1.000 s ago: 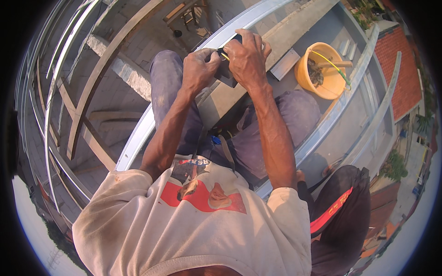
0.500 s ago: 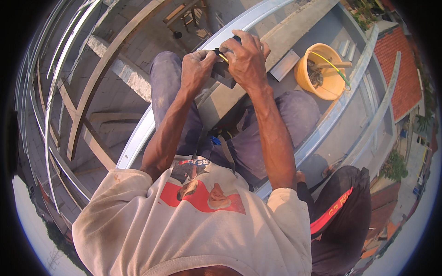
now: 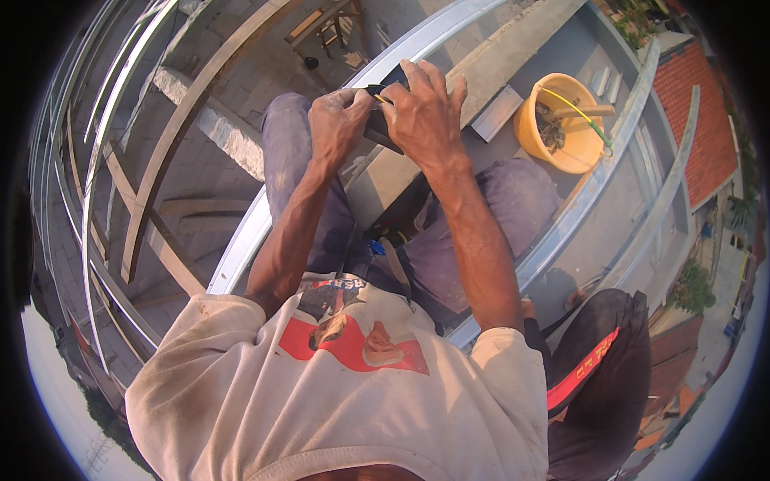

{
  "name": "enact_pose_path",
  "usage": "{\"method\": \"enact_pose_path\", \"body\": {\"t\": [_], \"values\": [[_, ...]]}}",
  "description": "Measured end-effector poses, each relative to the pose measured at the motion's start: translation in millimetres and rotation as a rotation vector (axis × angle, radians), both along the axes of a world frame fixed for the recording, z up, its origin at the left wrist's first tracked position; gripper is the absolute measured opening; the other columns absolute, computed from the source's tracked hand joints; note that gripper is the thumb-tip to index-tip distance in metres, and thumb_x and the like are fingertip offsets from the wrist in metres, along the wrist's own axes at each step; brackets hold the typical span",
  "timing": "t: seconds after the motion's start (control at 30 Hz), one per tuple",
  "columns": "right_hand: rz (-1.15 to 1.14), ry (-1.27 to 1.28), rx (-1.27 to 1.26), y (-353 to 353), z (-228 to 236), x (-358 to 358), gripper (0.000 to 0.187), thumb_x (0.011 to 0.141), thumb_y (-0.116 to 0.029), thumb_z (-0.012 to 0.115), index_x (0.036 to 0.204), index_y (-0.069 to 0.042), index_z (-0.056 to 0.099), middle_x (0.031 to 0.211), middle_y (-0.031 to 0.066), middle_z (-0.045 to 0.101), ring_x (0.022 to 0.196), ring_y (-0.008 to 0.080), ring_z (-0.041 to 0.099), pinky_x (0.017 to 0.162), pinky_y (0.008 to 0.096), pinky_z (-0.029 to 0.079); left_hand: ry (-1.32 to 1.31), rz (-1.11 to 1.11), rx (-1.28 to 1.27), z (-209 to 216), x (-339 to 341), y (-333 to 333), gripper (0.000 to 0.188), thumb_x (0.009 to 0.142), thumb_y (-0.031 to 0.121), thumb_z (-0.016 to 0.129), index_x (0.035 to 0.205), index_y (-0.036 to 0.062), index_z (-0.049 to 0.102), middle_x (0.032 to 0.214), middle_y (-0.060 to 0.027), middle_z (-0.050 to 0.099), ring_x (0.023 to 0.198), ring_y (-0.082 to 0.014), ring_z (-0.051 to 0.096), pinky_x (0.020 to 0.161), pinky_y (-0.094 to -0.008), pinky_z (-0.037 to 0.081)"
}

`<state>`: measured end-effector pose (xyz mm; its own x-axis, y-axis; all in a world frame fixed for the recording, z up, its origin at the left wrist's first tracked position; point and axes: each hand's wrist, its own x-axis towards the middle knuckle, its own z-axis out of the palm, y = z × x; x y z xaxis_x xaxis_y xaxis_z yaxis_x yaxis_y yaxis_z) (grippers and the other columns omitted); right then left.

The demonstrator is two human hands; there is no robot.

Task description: The person sits on a roof and assembles a metal frame structure. They measure and mark metal profiles, position them on the roof, and use a tape measure to verify dimensions while a coworker assists with drilling.

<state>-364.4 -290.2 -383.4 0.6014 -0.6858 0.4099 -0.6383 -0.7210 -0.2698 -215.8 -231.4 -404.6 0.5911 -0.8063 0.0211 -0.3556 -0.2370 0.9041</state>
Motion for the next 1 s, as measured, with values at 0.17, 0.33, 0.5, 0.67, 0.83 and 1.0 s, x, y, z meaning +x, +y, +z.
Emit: {"method": "enact_pose_path", "body": {"t": [0.17,0.33,0.5,0.67,0.83,1.0], "values": [[-0.081,0.063,0.102,0,-4,-1,0.017,0.088,-0.017,0.08,0.104,-0.014,0.079,0.147,0.009,0.061,0.141,0.0305,0.05,0.114,0.0742,0.028,-0.062,-0.035,-0.008,-3,-3,-1,0.033,0.091,0.025,0.064,0.082,-0.0033,0.076,0.057,-0.0168,0.062,0.052,-0.0191,0.062,0.061,-0.0388,0.053],[-0.033,0.112,0.064,-6,-7,-7,0.014,0.088,-0.016,0.08,0.099,-0.009,0.077,0.143,0.0083,0.063,0.141,0.0275,0.05,0.116,0.0745,0.027,0.037,-0.127,0.146,6,-1,-3,0.031,0.093,0.026,0.064,0.089,0.0014,0.083,0.069,-0.0108,0.073,0.057,-0.0129,0.065,0.061,-0.0317,0.055],[-0.015,0.077,0.005,-9,-6,-14,0.011,0.089,-0.014,0.077,0.098,-0.008,0.077,0.137,0.0069,0.067,0.138,0.0258,0.053,0.116,0.0738,0.027,0.316,-0.141,0.087,12,-6,-4,0.032,0.097,0.019,0.062,0.09,-0.0051,0.08,0.077,-0.0107,0.078,0.065,-0.0151,0.076,0.065,-0.027,0.062],[0.001,-0.04,0.014,-11,-2,-16,0.012,0.087,-0.015,0.079,0.099,-0.011,0.08,0.131,0.0061,0.07,0.132,0.0243,0.057,0.115,0.0722,0.03,0.356,-0.173,0.068,17,-2,-2,0.032,0.098,0.018,0.059,0.091,-0.0064,0.079,0.081,-0.0119,0.079,0.07,-0.0163,0.078,0.068,-0.0262,0.063],[0.06,-0.077,0.059,-13,2,-19,0.018,0.086,-0.019,0.082,0.102,-0.014,0.081,0.128,0.0036,0.071,0.126,0.0242,0.061,0.111,0.0602,0.038,0.308,-0.297,0.043,13,16,-3,0.033,0.097,0.021,0.059,0.09,-0.0048,0.078,0.081,-0.0109,0.08,0.073,-0.0158,0.079,0.071,-0.0257,0.061],[0.148,-0.126,0.124,-14,0,-20,0.015,0.086,-0.013,0.08,0.1,-0.009,0.078,0.118,0.0078,0.075,0.112,0.0284,0.068,0.099,0.0474,0.05,0.377,-0.357,0.041,11,21,-4,0.032,0.097,0.021,0.058,0.092,-0.0056,0.075,0.082,-0.0111,0.078,0.075,-0.0175,0.078,0.072,-0.0269,0.06]]}}
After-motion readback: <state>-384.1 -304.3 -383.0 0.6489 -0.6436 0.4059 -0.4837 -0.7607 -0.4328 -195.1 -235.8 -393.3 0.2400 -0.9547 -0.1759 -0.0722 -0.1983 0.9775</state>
